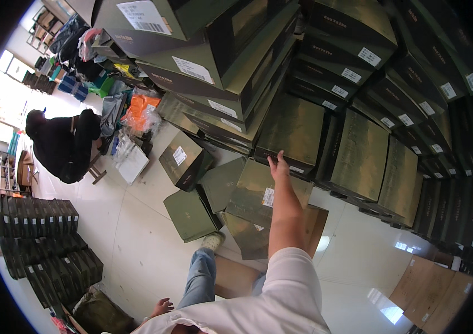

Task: The person packs items into green cardboard boxes, places red packets inside, closes the boxes, and uses a handheld heat gun to apply heat to the labels. The person then stacks the sealed boxes on the floor.

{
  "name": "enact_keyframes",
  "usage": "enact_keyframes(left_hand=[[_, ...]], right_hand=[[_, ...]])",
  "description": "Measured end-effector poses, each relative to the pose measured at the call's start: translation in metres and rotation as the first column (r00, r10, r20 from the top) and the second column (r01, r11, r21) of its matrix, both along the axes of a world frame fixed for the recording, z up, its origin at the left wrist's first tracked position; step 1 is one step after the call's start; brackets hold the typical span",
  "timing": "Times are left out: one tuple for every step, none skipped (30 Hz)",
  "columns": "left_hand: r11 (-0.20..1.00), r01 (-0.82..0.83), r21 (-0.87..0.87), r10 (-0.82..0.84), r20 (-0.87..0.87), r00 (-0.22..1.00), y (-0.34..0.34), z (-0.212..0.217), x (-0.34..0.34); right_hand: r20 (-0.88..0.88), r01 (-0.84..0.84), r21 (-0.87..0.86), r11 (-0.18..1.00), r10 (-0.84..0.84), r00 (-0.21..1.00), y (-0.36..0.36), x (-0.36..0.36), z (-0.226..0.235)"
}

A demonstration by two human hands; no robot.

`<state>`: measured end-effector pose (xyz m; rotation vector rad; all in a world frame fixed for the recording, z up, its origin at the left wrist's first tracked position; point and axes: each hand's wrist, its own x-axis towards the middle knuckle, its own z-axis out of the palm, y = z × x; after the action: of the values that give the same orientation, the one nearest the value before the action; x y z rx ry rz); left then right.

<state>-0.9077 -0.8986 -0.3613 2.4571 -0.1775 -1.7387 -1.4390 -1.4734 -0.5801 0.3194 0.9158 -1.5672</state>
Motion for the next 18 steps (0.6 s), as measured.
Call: enact_keyframes(left_hand=[[1.000, 0.007, -0.004, -0.007, -0.002, 1.000, 0.001, -0.001, 0.007], [1.000, 0.018, -0.011, -0.018, -0.004, 1.000, -0.001, -0.003, 0.014], [1.000, 0.010, -0.001, -0.010, 0.008, 1.000, 0.007, -0.009, 0.006], [1.000, 0.009, 0.012, -0.009, 0.020, 1.000, 0.012, -0.006, 0.001], [1.000, 0.010, 0.024, -0.011, 0.032, 0.999, 0.016, -0.003, -0.003], [0.998, 0.066, 0.006, -0.066, 0.024, 0.998, 0.010, -0.001, 0.003], [0.992, 0.122, -0.012, -0.122, 0.017, 0.992, -0.004, -0.004, 0.013], [0.990, 0.143, -0.011, -0.143, 0.010, 0.990, 0.007, -0.004, 0.011], [0.987, 0.160, -0.030, -0.160, 0.019, 0.987, 0.005, -0.007, 0.002], [0.983, 0.178, -0.046, -0.176, 0.030, 0.984, 0.003, -0.010, -0.007], [0.936, 0.336, -0.103, -0.330, 0.076, 0.941, 0.007, -0.020, 0.007], [0.955, 0.220, -0.198, -0.211, 0.064, 0.975, -0.002, -0.019, -0.011], [0.926, 0.310, -0.218, -0.296, 0.093, 0.951, -0.016, -0.011, -0.019], [0.918, 0.267, -0.293, -0.254, 0.082, 0.964, -0.022, -0.018, -0.013], [0.922, 0.164, -0.350, -0.170, 0.013, 0.985, -0.038, -0.006, -0.027], [0.901, 0.295, -0.319, -0.301, 0.033, 0.953, -0.047, -0.003, -0.023], [0.917, 0.211, -0.337, -0.230, -0.017, 0.973, -0.063, 0.008, -0.032], [0.916, 0.122, -0.382, -0.159, -0.066, 0.985, -0.072, 0.014, -0.036]], right_hand=[[0.051, -0.014, 0.057, 0.998, 0.011, 0.999, 0.000, -0.011, -0.003], [-0.005, -0.070, 0.094, 0.993, 0.071, 0.997, 0.001, -0.015, -0.007], [-0.067, -0.153, 0.142, 0.978, 0.164, 0.984, 0.005, -0.009, 0.002], [-0.125, -0.225, 0.195, 0.955, 0.252, 0.960, 0.015, -0.006, 0.008], [-0.205, -0.381, 0.184, 0.906, 0.414, 0.887, 0.030, 0.000, 0.013], [-0.319, -0.417, 0.293, 0.861, 0.499, 0.806, 0.051, 0.002, 0.003], [-0.445, -0.564, 0.236, 0.791, 0.604, 0.661, 0.071, 0.004, -0.005], [-0.589, -0.546, 0.336, 0.768, 0.623, 0.515, 0.101, 0.029, 0.005], [-0.592, -0.581, 0.418, 0.698, 0.695, 0.409, 0.130, 0.045, 0.020], [-0.577, -0.628, 0.534, 0.565, 0.787, 0.218, 0.162, 0.061, 0.037], [-0.541, -0.632, 0.554, 0.542, 0.811, 0.221, 0.193, 0.078, 0.053], [-0.504, -0.658, 0.590, 0.468, 0.850, 0.153, 0.204, 0.090, 0.079], [-0.462, -0.682, 0.619, 0.389, 0.883, 0.084, 0.218, 0.102, 0.106], [-0.411, -0.703, 0.638, 0.313, 0.911, 0.033, 0.234, 0.117, 0.135], [-0.579, -0.724, 0.589, 0.359, 0.813, -0.068, 0.233, 0.121, 0.130], [-0.722, -0.741, 0.537, 0.403, 0.674, -0.156, 0.235, 0.127, 0.119], [-0.830, -0.749, 0.489, 0.447, 0.503, -0.242, 0.234, 0.129, 0.104], [-0.822, -0.812, 0.425, 0.401, 0.546, -0.160, 0.200, 0.149, 0.153]])
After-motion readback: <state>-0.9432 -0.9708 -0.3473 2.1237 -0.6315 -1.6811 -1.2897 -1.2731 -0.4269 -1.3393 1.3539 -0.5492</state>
